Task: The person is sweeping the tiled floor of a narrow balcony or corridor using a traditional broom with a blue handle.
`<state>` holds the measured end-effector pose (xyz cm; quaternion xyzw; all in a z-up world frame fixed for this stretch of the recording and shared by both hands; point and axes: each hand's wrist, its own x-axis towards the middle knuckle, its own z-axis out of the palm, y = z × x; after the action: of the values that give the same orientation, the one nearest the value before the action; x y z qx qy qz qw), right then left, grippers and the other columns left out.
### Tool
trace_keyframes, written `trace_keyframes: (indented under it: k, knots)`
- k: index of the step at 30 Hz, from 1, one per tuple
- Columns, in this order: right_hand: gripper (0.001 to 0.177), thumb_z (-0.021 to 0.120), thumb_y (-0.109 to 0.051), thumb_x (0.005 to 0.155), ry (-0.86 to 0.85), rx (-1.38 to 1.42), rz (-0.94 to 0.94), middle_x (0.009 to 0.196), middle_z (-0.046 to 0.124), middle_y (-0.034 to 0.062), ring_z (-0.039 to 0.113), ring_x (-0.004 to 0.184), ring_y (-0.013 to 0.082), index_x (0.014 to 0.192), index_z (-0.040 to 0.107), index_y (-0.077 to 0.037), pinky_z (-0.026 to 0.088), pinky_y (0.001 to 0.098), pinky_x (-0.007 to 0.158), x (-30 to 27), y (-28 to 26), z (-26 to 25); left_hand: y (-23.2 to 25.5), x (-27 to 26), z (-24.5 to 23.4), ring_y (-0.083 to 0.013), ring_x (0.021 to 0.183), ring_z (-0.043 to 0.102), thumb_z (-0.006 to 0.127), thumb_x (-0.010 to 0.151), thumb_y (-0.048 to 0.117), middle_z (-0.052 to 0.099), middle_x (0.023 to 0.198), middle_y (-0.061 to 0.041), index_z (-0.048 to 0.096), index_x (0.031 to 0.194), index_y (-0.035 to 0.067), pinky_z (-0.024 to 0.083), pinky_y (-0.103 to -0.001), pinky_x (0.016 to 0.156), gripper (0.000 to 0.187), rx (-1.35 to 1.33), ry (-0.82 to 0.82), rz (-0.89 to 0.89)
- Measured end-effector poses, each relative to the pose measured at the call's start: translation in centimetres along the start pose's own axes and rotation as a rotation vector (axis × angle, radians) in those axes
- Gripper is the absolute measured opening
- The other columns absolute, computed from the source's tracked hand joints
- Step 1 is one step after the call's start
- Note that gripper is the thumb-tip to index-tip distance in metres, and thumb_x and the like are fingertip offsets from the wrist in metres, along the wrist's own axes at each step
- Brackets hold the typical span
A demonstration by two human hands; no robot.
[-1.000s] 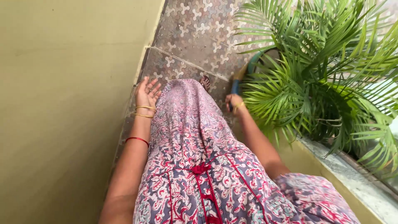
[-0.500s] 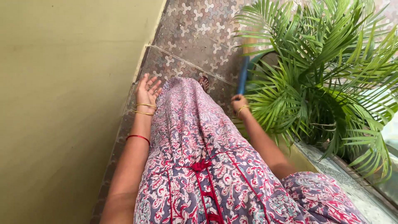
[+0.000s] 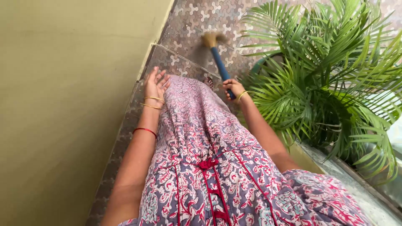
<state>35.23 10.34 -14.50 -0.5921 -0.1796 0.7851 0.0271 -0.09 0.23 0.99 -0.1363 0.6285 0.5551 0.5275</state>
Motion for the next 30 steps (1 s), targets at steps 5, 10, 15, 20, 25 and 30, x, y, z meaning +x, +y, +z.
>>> trace_keyframes:
  k: [5, 10, 15, 20, 25, 30]
  knots:
    - [0.014, 0.069, -0.012, 0.084, 0.165, -0.684, -0.266, 0.083, 0.068, 0.0087, 0.061, 0.065, 0.021, 0.098, 0.067, -0.012, 0.051, 0.0383, 0.058, -4.8, 3.7, -2.2, 0.3, 2.7, -1.6, -0.0235, 0.102, 0.068, 0.071, 0.09, 0.043, 0.067, 0.119, -0.009, 0.055, 0.134, 0.011, 0.053, -0.038, 0.081, 0.056, -0.034, -0.023, 0.012]
    - [0.021, 0.061, -0.028, 0.093, 0.164, -1.394, -0.26, 0.093, 0.074, 0.02, 0.071, 0.085, 0.0357, 0.108, 0.068, -0.015, 0.056, 0.0463, 0.08, -9.0, 5.0, -4.5, 0.6, 4.8, -3.7, -0.025, 0.103, 0.068, 0.072, 0.089, 0.043, 0.067, 0.121, -0.01, 0.054, 0.136, 0.011, 0.055, -0.04, 0.083, 0.059, -0.098, -0.058, 0.022]
    - [0.049, 0.042, -0.049, 0.112, 0.241, -2.006, -0.087, 0.112, 0.076, 0.0138, 0.075, 0.103, 0.0302, 0.112, 0.076, -0.014, 0.06, 0.0453, 0.083, -4.1, 3.5, -6.8, 1.7, 3.9, -6.0, -0.0263, 0.105, 0.068, 0.071, 0.091, 0.042, 0.066, 0.124, -0.012, 0.05, 0.142, 0.01, 0.052, -0.04, 0.085, 0.063, -0.077, -0.042, 0.015]
    - [0.032, 0.05, -0.032, 0.102, 0.328, -1.957, 0.06, 0.119, 0.073, 0.0106, 0.072, 0.11, 0.0313, 0.12, 0.072, -0.019, 0.063, 0.051, 0.077, -3.1, 0.0, 1.0, 1.9, 4.4, -10.3, -0.0245, 0.109, 0.066, 0.066, 0.092, 0.042, 0.066, 0.127, -0.01, 0.049, 0.145, 0.012, 0.052, -0.039, 0.087, 0.063, -0.076, -0.027, -0.022]
    - [0.035, 0.047, -0.037, 0.104, 0.426, -1.849, 0.052, 0.115, 0.073, 0.0135, 0.073, 0.106, 0.0338, 0.12, 0.073, -0.02, 0.061, 0.0475, 0.08, -3.3, 3.3, 1.6, 2.4, 4.7, -12.0, -0.0247, 0.111, 0.065, 0.063, 0.092, 0.043, 0.065, 0.129, -0.008, 0.05, 0.144, 0.013, 0.05, -0.04, 0.09, 0.061, -0.038, -0.009, -0.053]
    - [0.03, 0.047, -0.028, 0.103, 0.266, -1.812, -0.174, 0.101, 0.074, 0.0167, 0.073, 0.095, 0.0367, 0.122, 0.069, -0.019, 0.059, 0.0502, 0.079, -8.9, 5.8, -2.0, 2.5, 4.8, -11.2, -0.0258, 0.114, 0.065, 0.064, 0.095, 0.044, 0.063, 0.13, -0.01, 0.05, 0.143, 0.01, 0.049, -0.042, 0.093, 0.06, -0.061, -0.011, -0.03]
